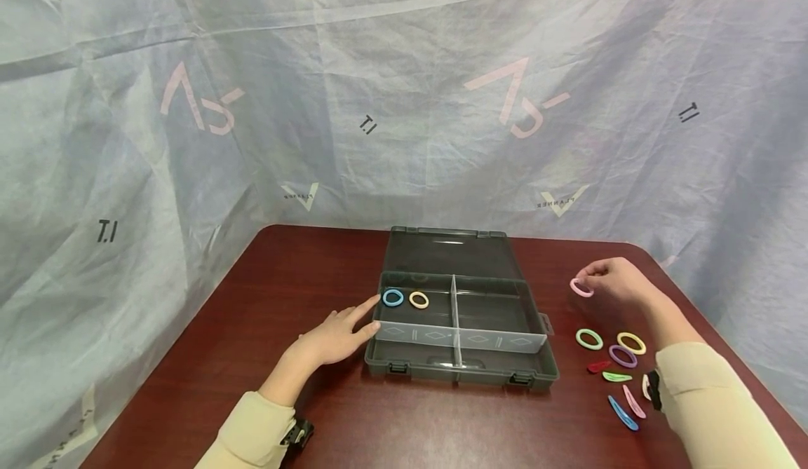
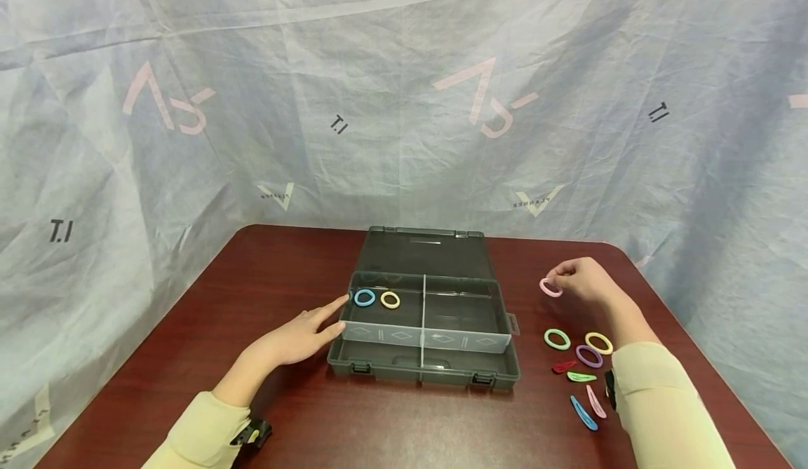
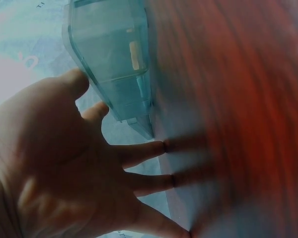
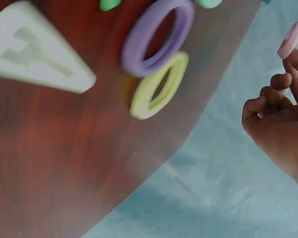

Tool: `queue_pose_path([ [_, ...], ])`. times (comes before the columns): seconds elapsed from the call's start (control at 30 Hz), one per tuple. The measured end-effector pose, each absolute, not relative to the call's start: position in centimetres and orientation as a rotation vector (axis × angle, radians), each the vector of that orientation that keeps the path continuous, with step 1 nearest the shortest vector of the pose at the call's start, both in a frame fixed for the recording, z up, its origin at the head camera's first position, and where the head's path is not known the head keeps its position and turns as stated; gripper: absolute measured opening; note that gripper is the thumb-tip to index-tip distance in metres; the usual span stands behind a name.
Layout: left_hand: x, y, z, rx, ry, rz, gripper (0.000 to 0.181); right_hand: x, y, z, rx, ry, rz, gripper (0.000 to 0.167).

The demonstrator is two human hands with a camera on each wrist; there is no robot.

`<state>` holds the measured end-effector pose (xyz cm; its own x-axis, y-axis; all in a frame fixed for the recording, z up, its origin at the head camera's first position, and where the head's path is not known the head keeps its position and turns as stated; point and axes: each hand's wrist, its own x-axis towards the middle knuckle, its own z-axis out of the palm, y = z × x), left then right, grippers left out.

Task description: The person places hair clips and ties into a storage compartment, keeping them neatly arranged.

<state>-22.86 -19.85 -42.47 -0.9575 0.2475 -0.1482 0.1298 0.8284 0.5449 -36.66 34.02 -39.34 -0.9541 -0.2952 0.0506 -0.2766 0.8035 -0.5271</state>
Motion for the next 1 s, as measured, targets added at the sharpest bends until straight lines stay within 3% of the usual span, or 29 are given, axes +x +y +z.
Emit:
queue_pose_path([
  [1.0, -22.8, -19.8, -42.4, 0.264, 2.799, 0.805, 0.064, -39.7, 22.8, -36.2, -0.674, 2.811, -0.988, 0.018],
])
